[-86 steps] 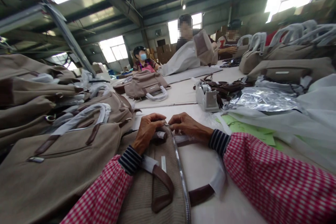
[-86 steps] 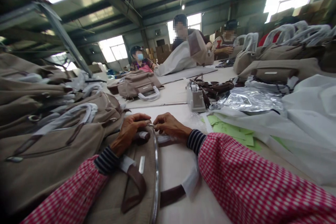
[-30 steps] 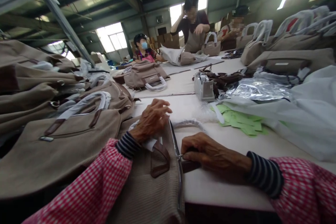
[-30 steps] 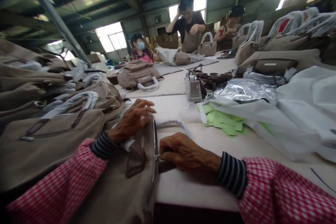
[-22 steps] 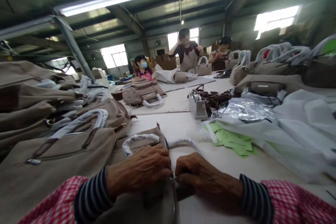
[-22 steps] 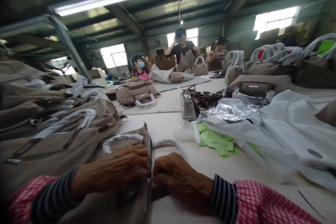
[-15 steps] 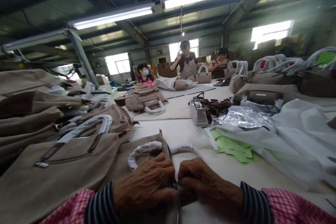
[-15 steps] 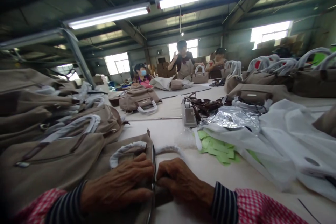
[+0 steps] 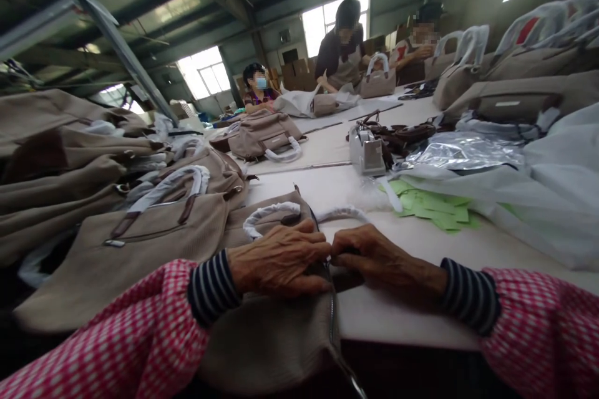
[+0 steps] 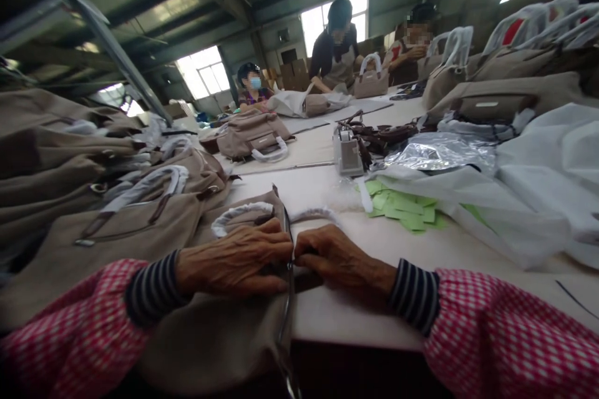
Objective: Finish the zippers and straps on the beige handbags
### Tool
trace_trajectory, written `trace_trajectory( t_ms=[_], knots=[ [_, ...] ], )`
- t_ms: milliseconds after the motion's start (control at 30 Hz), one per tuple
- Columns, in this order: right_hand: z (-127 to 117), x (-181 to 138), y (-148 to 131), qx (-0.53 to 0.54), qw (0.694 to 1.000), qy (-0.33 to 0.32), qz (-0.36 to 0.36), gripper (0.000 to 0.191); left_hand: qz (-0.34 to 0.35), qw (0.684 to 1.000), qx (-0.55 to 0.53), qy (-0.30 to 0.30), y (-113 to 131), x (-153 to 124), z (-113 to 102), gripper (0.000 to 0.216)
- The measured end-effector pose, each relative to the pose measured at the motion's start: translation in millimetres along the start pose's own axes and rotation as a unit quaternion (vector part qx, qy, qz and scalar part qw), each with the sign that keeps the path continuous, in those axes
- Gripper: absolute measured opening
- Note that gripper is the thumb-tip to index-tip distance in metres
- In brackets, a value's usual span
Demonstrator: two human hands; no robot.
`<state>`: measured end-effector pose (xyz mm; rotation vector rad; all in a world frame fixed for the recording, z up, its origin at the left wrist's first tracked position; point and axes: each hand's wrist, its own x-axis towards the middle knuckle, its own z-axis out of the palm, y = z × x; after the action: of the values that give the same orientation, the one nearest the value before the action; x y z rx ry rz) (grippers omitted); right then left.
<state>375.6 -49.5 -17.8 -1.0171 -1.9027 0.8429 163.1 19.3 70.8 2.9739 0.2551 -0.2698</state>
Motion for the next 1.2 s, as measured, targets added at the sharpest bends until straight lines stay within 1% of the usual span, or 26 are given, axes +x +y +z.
trace_trajectory(
  t_ms=[100,167,300,400,467,533,633,733,800,867,967,1067,1133,1200],
  knots=[
    [-0.1,0.1,-0.8,0.000,1.000,0.001,-0.007,0.013,-0.009,0.999,-0.002,-0.034,-0.6,2.1,-7.0,0.030],
    [-0.2,0.6,-0.6,0.015,1.000,0.004,-0.009,0.012,-0.013,0.999,0.001,-0.045,-4.3,3.8,-11.7,0.033],
    [-0.6,2.4,1.5,0.013,0.999,0.033,-0.009,0.012,-0.011,0.997,0.024,-0.067,-14.3,8.7,-21.3,0.035],
    [-1.7,3.7,3.1,0.006,0.999,0.051,0.006,0.014,-0.028,0.995,0.045,-0.089,-17.3,16.3,-27.5,0.034],
    [-3.8,4.0,3.8,0.009,0.998,0.064,0.023,0.015,-0.048,0.993,0.049,-0.093,-17.4,23.6,-29.8,0.033],
    [-7.2,3.1,4.6,0.008,0.996,0.080,0.031,0.016,-0.055,0.994,0.047,-0.076,-18.8,31.8,-29.5,0.030],
    [-12.8,-1.0,5.1,-0.003,0.997,0.076,0.026,0.016,-0.030,0.998,0.045,-0.013,-29.3,41.9,-24.6,0.032],
    [-15.4,-5.8,3.2,-0.031,0.999,0.032,0.005,0.017,-0.007,0.999,0.023,0.048,-48.2,44.5,-16.8,0.038],
    [-15.1,-7.8,0.1,-0.043,0.999,0.001,-0.006,0.021,0.001,0.998,-0.008,0.067,-59.3,42.1,-11.5,0.038],
    [-14.2,-8.8,-4.2,-0.031,0.999,-0.031,-0.013,0.024,0.003,0.997,-0.034,0.075,-65.0,38.2,-6.7,0.035],
    [-15.0,-8.5,-11.1,0.002,0.996,-0.085,-0.010,0.026,-0.007,0.996,-0.042,0.082,-63.7,33.4,-0.3,0.030],
    [-22.1,-2.2,-14.4,0.034,0.991,-0.128,0.023,0.024,-0.025,0.994,-0.038,0.100,-57.1,30.3,3.9,0.029],
    [-28.9,8.2,-12.4,0.053,0.991,-0.117,0.037,0.026,-0.039,0.992,-0.044,0.113,-52.9,28.1,4.4,0.028],
    [-33.5,22.4,-6.5,0.033,0.997,-0.063,0.025,0.027,-0.046,0.991,-0.047,0.118,-49.2,25.4,3.0,0.030]
  ],
)
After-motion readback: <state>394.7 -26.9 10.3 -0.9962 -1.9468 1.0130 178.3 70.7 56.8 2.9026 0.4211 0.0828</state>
